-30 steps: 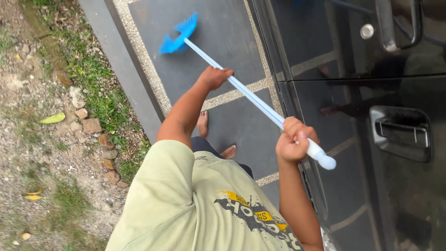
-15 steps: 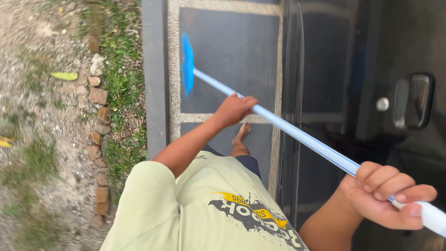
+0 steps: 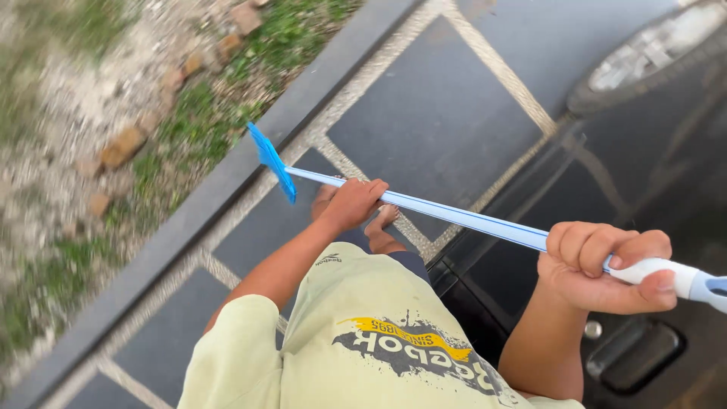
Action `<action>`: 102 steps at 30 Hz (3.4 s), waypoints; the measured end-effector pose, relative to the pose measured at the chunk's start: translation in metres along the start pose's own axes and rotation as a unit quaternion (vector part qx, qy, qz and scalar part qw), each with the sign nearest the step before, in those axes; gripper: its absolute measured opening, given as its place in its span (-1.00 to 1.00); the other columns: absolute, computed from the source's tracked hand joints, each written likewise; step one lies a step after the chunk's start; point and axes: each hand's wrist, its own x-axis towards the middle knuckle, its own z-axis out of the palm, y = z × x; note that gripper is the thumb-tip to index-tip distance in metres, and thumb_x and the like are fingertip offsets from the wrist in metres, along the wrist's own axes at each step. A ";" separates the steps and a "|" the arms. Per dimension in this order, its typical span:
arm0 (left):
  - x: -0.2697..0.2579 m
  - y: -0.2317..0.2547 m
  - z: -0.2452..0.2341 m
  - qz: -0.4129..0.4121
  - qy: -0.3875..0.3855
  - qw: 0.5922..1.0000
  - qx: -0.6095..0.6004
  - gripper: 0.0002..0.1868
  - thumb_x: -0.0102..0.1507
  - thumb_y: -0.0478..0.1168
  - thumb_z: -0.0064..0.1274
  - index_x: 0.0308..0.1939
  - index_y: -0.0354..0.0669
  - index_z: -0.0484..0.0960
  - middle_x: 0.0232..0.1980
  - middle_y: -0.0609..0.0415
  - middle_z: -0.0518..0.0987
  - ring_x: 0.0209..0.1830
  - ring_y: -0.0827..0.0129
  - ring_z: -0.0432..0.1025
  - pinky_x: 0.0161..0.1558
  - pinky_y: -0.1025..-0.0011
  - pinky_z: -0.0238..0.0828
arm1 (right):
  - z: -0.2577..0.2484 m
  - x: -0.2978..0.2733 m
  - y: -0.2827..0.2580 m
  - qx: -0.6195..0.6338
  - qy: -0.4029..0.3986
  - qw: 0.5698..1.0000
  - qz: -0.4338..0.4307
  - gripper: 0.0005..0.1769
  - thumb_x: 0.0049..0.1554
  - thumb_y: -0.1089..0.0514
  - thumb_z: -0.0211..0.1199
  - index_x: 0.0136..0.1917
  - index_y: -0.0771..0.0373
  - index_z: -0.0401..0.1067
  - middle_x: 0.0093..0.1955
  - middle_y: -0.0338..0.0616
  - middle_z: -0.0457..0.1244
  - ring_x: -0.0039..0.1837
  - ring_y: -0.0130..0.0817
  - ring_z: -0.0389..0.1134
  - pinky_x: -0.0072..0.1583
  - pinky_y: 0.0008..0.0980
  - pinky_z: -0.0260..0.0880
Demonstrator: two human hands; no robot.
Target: The person sweeps a tiled floor with a blue broom, moving debris toward the edge of the area. The person uses consistent back-and-forth strokes along the tile seams and near a parked car.
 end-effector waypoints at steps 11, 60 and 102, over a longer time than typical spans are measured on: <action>-0.193 0.001 0.066 -0.313 0.148 0.935 0.083 -0.76 0.21 -0.15 0.17 -0.09 -0.03 0.50 -0.21 0.10 0.60 -0.19 0.14 0.55 -0.26 0.11 0.33 | 0.091 -0.051 0.139 0.167 -0.112 0.958 0.203 -0.59 0.29 -0.19 0.06 -0.15 0.13 0.11 -0.51 -0.29 -0.09 -0.50 -0.48 -0.21 -0.36 -0.32 -0.23; -0.184 0.024 0.074 -0.239 0.254 0.937 0.011 -0.73 0.20 -0.01 0.23 -0.25 -0.03 0.51 -0.28 0.10 0.50 -0.30 0.17 0.56 -0.30 0.19 0.41 | 0.140 -0.079 0.025 -0.020 -0.121 0.984 0.129 -0.68 0.28 0.04 -0.12 -0.27 0.07 -0.08 -0.61 -0.32 -0.18 -0.52 -0.54 -0.32 -0.37 -0.43 -0.30; -0.001 -0.028 0.138 -0.797 0.381 0.414 -0.222 -0.35 0.33 0.11 -0.15 0.33 -0.29 0.33 0.38 -0.28 0.33 0.39 -0.16 0.24 0.36 -0.02 0.16 | -0.076 0.186 -0.021 -0.251 -0.122 0.957 -0.080 -0.65 0.33 0.02 -0.21 -0.25 0.09 -0.18 -0.57 -0.36 -0.29 -0.60 -0.58 -0.39 -0.49 -0.50 -0.31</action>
